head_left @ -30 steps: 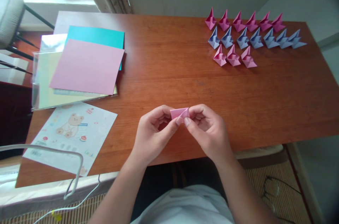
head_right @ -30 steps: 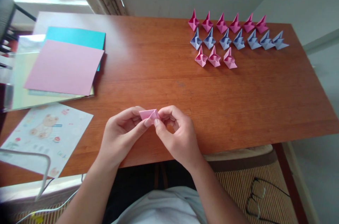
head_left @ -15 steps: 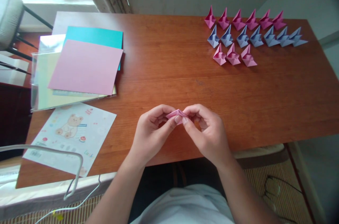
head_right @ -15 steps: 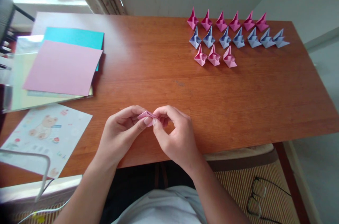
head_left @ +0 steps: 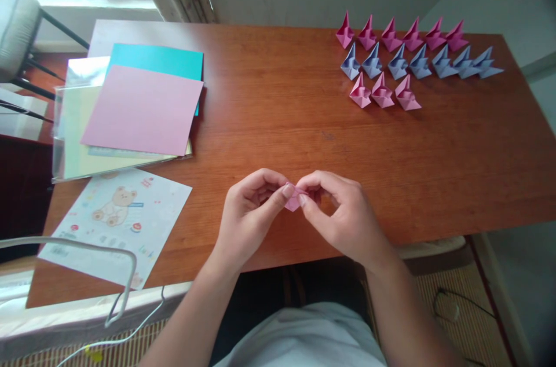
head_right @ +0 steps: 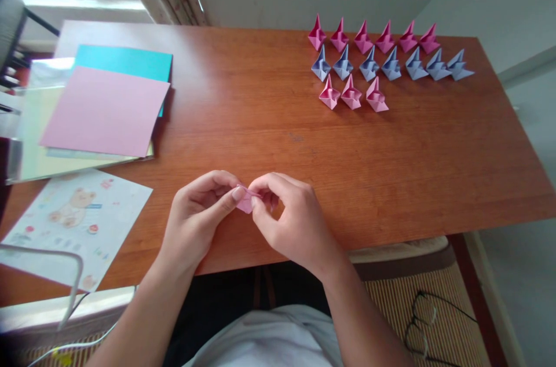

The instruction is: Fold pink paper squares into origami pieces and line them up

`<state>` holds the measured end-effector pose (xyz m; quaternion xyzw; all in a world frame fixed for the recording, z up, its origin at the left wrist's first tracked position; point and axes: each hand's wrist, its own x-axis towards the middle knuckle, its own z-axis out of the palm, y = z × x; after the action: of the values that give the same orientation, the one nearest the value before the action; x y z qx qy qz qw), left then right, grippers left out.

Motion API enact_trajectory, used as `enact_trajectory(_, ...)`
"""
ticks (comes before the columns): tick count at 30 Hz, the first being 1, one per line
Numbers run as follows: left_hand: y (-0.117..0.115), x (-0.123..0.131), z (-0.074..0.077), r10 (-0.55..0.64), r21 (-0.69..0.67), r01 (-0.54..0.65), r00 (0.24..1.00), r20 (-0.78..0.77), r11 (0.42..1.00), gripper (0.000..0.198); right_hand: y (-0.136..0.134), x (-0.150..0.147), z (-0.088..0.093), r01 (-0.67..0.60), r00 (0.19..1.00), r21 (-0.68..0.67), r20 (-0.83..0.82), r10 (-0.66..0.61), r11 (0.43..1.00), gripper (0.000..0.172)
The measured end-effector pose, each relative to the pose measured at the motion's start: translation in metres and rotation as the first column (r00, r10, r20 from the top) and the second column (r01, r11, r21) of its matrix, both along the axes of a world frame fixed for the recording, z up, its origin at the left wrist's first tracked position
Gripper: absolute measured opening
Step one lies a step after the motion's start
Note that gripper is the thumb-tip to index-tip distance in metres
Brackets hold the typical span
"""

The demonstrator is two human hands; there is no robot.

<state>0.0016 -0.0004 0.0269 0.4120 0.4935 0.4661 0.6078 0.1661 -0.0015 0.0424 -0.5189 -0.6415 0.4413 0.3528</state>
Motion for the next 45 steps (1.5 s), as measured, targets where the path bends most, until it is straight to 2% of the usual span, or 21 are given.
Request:
enact_trajectory(6, -0.003, 0.002, -0.007, -0.124, 0.035, 0.127, 0.988, -0.090, 0.991, 0.017, -0.005, 0.001, -0.008, 0.171, 0.974, -0.053, -0.141, -0.177, 0.984, 0.004)
enact_trajectory(12, -0.004, -0.004, -0.007, -0.094, 0.012, 0.095, 0.995, -0.043, 0.995, 0.021, -0.005, -0.002, -0.007, 0.133, 0.975, -0.063, -0.172, -0.142, 0.989, 0.004)
enact_trajectory(14, -0.002, -0.004, -0.006, -0.116, -0.009, 0.116, 0.992, -0.040, 0.993, 0.022, -0.003, 0.001, -0.007, 0.103, 0.978, -0.070, -0.175, -0.114, 0.992, 0.009)
enact_trajectory(17, -0.001, -0.001, -0.008, -0.124, -0.018, 0.124, 0.992, 0.005, 0.992, 0.021, -0.002, 0.007, -0.011, 0.073, 0.979, -0.084, -0.182, -0.087, 0.994, 0.031)
enact_trajectory(19, -0.002, 0.001, -0.010, -0.104, 0.000, 0.104, 0.993, 0.052, 0.995, 0.029, -0.002, 0.010, -0.015, 0.058, 0.981, -0.076, -0.182, -0.071, 0.995, 0.043)
enact_trajectory(21, -0.004, 0.002, -0.011, -0.079, 0.028, 0.077, 0.994, 0.078, 0.997, 0.034, -0.003, 0.012, -0.016, 0.047, 0.981, -0.052, -0.186, -0.056, 0.998, 0.046)
enact_trajectory(25, -0.005, 0.001, -0.007, -0.009, 0.052, 0.004, 0.996, 0.085, 0.999, 0.016, -0.003, 0.014, -0.013, -0.047, 0.990, 0.037, -0.131, 0.052, 0.998, 0.033)
enact_trajectory(28, -0.003, 0.001, -0.002, 0.005, 0.024, -0.007, 0.998, 0.070, 1.000, 0.010, -0.002, 0.015, -0.009, -0.113, 0.993, 0.163, -0.012, 0.116, 0.980, 0.034)
enact_trajectory(30, -0.002, 0.001, 0.000, -0.014, 0.008, 0.014, 0.999, 0.045, 1.000, 0.011, -0.001, 0.015, -0.009, -0.098, 0.994, 0.229, 0.060, 0.086, 0.969, 0.032)
enact_trajectory(35, -0.003, 0.000, -0.001, -0.070, 0.080, 0.077, 0.994, -0.083, 0.994, 0.021, 0.002, 0.015, -0.012, 0.048, 0.986, 0.299, 0.140, -0.093, 0.953, 0.008)
enact_trajectory(37, -0.003, -0.001, -0.004, -0.107, 0.114, 0.124, 0.984, -0.142, 0.986, 0.020, 0.003, 0.016, -0.011, 0.046, 0.988, 0.284, 0.128, -0.085, 0.958, 0.007)
enact_trajectory(41, -0.004, -0.001, -0.008, -0.141, 0.128, 0.171, 0.967, -0.214, 0.977, 0.020, 0.003, 0.017, -0.009, 0.040, 0.998, 0.173, 0.034, -0.046, 0.984, 0.008)
enact_trajectory(43, -0.004, -0.001, -0.008, -0.146, 0.114, 0.168, 0.973, -0.178, 0.979, 0.016, 0.003, 0.017, -0.008, 0.066, 0.998, 0.144, 0.010, -0.069, 0.987, 0.009)
enact_trajectory(45, -0.004, -0.001, -0.006, -0.136, 0.087, 0.146, 0.985, -0.111, 0.986, 0.014, 0.005, 0.017, -0.005, 0.041, 0.999, 0.144, 0.027, -0.045, 0.989, 0.007)
